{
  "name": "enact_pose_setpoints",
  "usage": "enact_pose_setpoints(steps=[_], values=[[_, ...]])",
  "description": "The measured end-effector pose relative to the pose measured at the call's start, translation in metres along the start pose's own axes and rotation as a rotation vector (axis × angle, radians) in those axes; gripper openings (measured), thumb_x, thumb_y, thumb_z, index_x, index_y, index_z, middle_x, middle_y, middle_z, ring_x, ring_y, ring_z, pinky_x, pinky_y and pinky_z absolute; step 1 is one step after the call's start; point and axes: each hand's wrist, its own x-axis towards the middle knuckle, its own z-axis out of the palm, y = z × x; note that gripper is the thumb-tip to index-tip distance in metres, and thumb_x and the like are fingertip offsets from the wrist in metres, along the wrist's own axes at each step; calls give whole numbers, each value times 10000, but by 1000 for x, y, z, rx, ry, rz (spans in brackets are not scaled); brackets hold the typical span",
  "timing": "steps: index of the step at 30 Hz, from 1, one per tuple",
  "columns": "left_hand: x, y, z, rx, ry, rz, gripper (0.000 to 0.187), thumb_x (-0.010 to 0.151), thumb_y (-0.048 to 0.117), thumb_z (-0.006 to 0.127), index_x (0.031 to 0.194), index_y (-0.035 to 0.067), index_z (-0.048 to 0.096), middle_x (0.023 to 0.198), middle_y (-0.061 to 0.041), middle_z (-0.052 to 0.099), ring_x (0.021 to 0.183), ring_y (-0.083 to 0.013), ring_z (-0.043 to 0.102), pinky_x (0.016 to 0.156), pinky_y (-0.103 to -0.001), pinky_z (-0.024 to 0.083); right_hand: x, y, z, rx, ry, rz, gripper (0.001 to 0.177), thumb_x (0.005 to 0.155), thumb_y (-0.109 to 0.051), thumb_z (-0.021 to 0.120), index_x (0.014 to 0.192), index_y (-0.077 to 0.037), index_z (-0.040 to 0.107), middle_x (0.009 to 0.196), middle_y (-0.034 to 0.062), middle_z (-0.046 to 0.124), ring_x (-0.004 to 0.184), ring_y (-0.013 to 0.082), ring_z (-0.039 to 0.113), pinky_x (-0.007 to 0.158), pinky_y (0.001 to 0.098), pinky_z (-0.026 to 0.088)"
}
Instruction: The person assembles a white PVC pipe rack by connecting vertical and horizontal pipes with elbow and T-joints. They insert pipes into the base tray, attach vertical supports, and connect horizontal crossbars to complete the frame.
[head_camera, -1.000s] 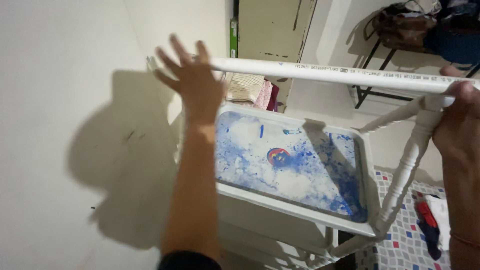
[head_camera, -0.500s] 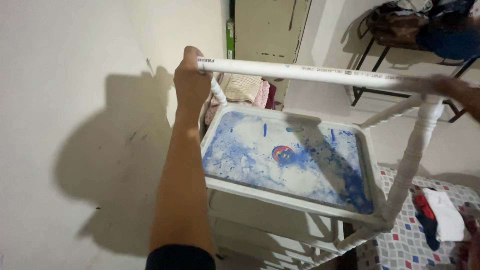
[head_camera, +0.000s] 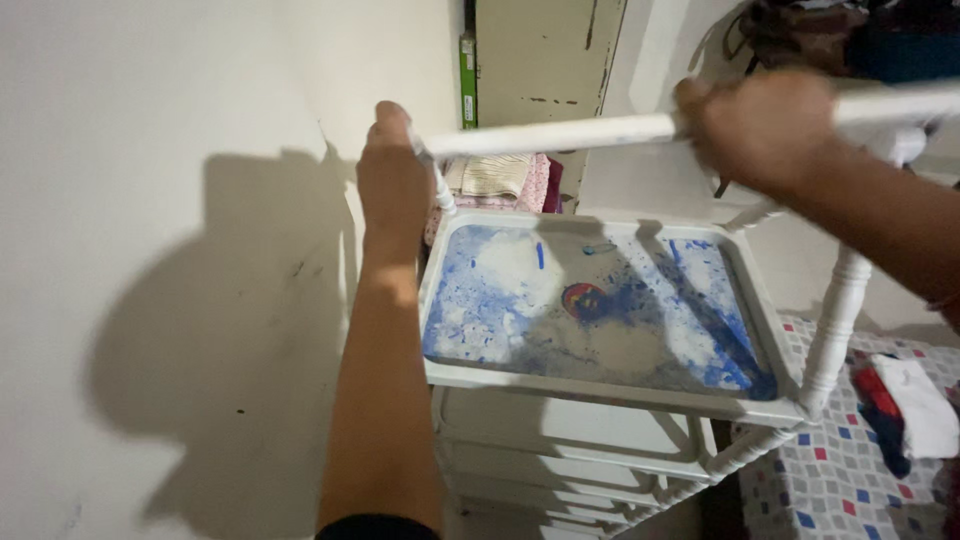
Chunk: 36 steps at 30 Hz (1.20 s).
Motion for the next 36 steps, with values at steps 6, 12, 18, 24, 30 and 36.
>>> enact_pose_setpoints(steps=[6, 12, 18, 24, 30, 36], values=[[-9, 6, -28, -76, -13, 120, 408, 806, -59, 671, 1175, 0, 508, 1024, -276, 670, 935, -476, 668, 793, -520, 530, -46, 91, 14, -150, 566, -121, 226, 1127, -332, 572, 1102, -118, 641, 865, 46, 640, 656, 139, 584, 657, 325, 501], [-5, -1, -52, -342, -236, 114, 456, 819, -8, 655, 1246, 60, 511, 1034, -209, 720, 961, -382, 714, 813, -443, 560, -55, 67, 8, 47, 378, -204, 205, 1086, -271, 567, 1181, -91, 582, 942, 85, 627, 702, 172, 609, 664, 334, 523], [-9, -2, -61, -531, -341, -61, 421, 871, 10, 581, 1278, 92, 510, 1078, -132, 691, 787, -242, 729, 735, -374, 581, -57, 21, -36, 125, 256, -309, 264, 1045, -210, 562, 1260, -63, 524, 1019, 124, 615, 748, 205, 633, 672, 344, 545], [-13, 0, -66, -525, -361, -118, 430, 862, 11, 581, 1275, 104, 507, 1053, -137, 690, 762, -232, 737, 708, -356, 590, -56, -1, -66, 154, 175, -388, 366, 1004, -149, 557, 1339, -35, 466, 1097, 163, 602, 793, 238, 658, 680, 353, 567], [-19, -5, -62, -507, -290, -18, 452, 883, -3, 572, 1316, 87, 479, 1122, -150, 690, 782, -232, 746, 751, -368, 603, -65, -17, -87, 127, 168, -455, 485, 962, -88, 552, 1418, -7, 408, 1174, 203, 589, 839, 270, 683, 688, 363, 590], [-24, -7, -61, -679, -348, -114, 537, 913, -2, 544, 1404, 55, 334, 1185, -176, 618, 887, -235, 698, 713, -368, 612, -72, -28, -107, 58, 225, -540, 611, 921, -27, 547, 1497, 21, 350, 1251, 242, 576, 885, 303, 708, 696, 372, 612]])
